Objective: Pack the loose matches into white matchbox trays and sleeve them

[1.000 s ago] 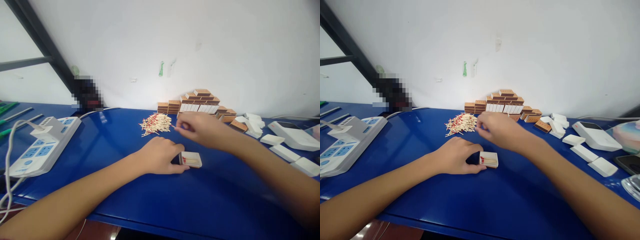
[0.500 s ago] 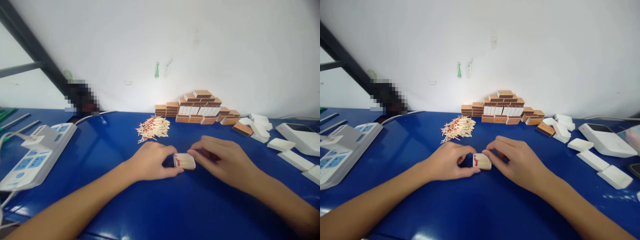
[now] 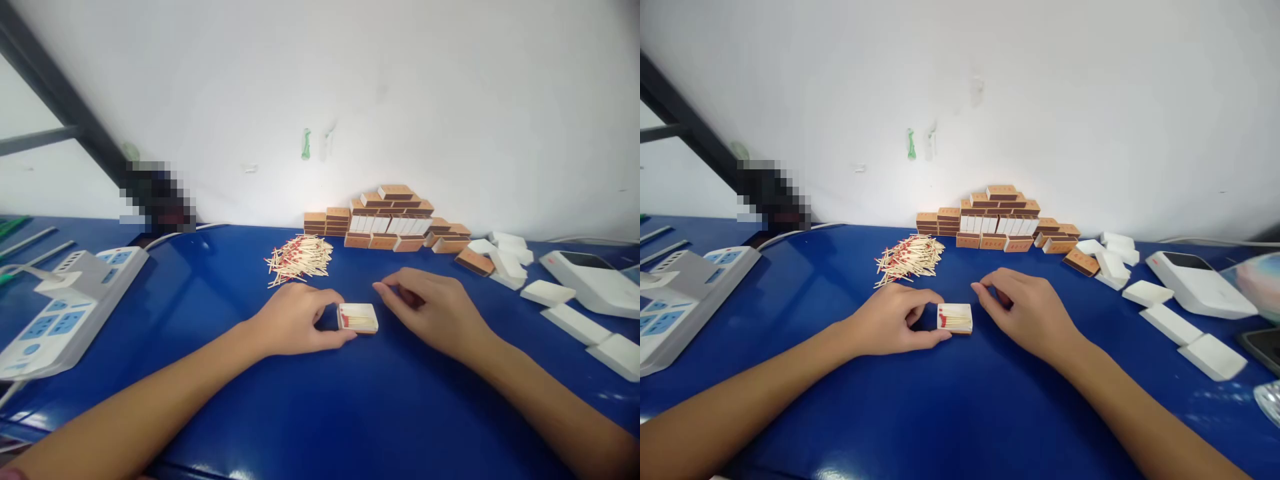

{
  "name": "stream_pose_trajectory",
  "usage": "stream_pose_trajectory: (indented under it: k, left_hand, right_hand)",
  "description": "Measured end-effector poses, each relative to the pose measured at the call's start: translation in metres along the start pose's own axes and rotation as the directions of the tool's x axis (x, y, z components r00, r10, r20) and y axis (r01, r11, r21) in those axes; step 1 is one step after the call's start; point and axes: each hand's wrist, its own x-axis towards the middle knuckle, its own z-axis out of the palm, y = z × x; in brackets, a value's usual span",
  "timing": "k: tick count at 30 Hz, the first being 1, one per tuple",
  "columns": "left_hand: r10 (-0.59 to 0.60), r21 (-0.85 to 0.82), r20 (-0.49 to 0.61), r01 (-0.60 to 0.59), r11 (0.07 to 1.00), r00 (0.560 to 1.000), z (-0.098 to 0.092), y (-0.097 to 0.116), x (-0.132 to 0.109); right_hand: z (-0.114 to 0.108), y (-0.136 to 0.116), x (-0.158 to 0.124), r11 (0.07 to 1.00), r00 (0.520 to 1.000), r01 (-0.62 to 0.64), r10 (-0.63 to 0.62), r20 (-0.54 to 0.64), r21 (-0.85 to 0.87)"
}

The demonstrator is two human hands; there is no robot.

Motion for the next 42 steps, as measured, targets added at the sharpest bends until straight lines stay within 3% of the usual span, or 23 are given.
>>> stream_pose_trajectory:
  k: [4,8,14,19,25,31,36,42]
  left_hand:
    - [-0.026,0.055,0.054,0.023,0.998,0.998,-0.015,-0.004,-0.007]
    - [-0.019,0.078,0.079,0.012,0.997,0.997,-0.027,-0.018,-0.018]
    - [0.008,0.031,0.024,-0.009,0.999,1.0,-0.024,-0.034,-0.023]
    - [0.005,-0.012,0.022,-0.005,1.0,1.0,-0.021,-0.039,-0.03]
    - [-0.008,-0.068,0.007,0.008,0.998,1.0,-0.02,-0.042,-0.033]
    - [0.01,-0.065,-0.008,-0.01,0.998,1.0,-0.019,-0.042,-0.033]
    - [0.013,-0.06,-0.011,-0.013,0.998,1.0,-0.019,-0.043,-0.034]
    - [0.007,-0.039,0.0,-0.007,0.999,1.0,-0.019,-0.042,-0.034]
  right_hand:
    - [0.002,-0.001,0.011,0.995,0.993,-0.073,0.065,0.097,0.074]
    - [0.018,-0.017,0.037,0.964,0.962,-0.188,0.142,0.233,0.19]
    - [0.051,-0.036,0.072,0.97,0.954,-0.219,0.19,0.23,0.107]
    - [0.062,-0.036,0.072,0.969,0.949,-0.23,0.202,0.244,0.093]
    - [0.059,-0.029,0.057,0.984,0.957,-0.152,0.171,0.235,-0.098]
    - [0.045,-0.025,0.052,0.96,0.943,-0.02,0.111,0.314,-0.279]
    - [0.031,-0.024,0.049,0.961,0.913,-0.035,0.142,0.383,-0.273]
    - [0.029,-0.024,0.039,0.992,0.946,-0.08,0.106,0.308,-0.096]
